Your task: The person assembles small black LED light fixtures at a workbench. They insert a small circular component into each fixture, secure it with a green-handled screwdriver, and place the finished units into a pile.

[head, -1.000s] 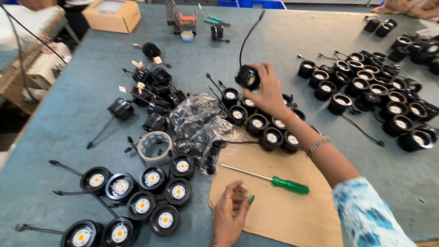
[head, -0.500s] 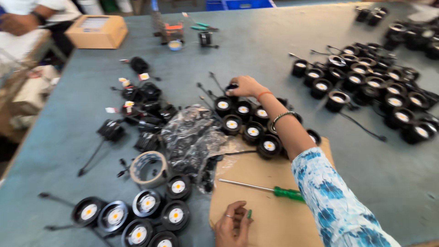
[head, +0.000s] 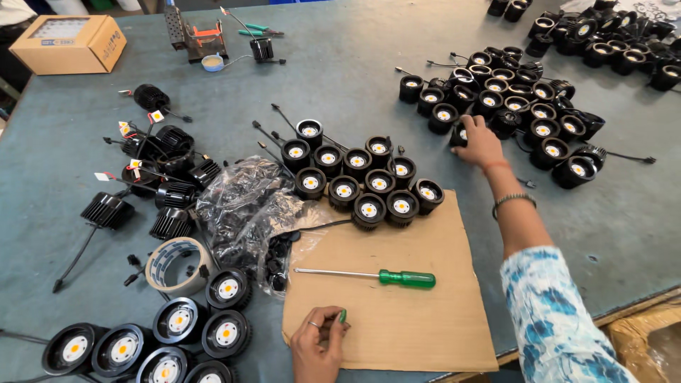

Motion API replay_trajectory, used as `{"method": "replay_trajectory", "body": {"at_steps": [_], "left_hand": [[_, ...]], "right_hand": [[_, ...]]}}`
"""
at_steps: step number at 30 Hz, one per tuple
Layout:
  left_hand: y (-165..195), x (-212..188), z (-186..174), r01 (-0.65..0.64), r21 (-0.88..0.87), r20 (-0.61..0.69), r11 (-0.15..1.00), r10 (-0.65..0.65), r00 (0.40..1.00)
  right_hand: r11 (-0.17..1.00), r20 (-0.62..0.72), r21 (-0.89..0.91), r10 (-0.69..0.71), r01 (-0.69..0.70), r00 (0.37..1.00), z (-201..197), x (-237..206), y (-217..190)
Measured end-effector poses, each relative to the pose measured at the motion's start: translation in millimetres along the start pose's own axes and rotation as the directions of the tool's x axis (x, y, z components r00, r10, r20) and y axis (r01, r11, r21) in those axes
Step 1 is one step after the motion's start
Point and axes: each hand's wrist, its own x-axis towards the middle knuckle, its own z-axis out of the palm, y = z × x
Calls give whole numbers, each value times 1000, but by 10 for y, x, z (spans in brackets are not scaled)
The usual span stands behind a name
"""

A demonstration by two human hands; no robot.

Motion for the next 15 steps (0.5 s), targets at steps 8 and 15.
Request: {"method": "replay_trajectory", "body": {"at_steps": [8,15], "left_hand": [[203,-89,-85,15,40,23,999,-16,1000],[373,-158,-150,0,82,63,997,-5,998]], "right_hand": [[980,-219,39,-183,196,958,-406,-894,-64],[445,-143,864,-237,238,961,-1084,-1881,-369]]}}
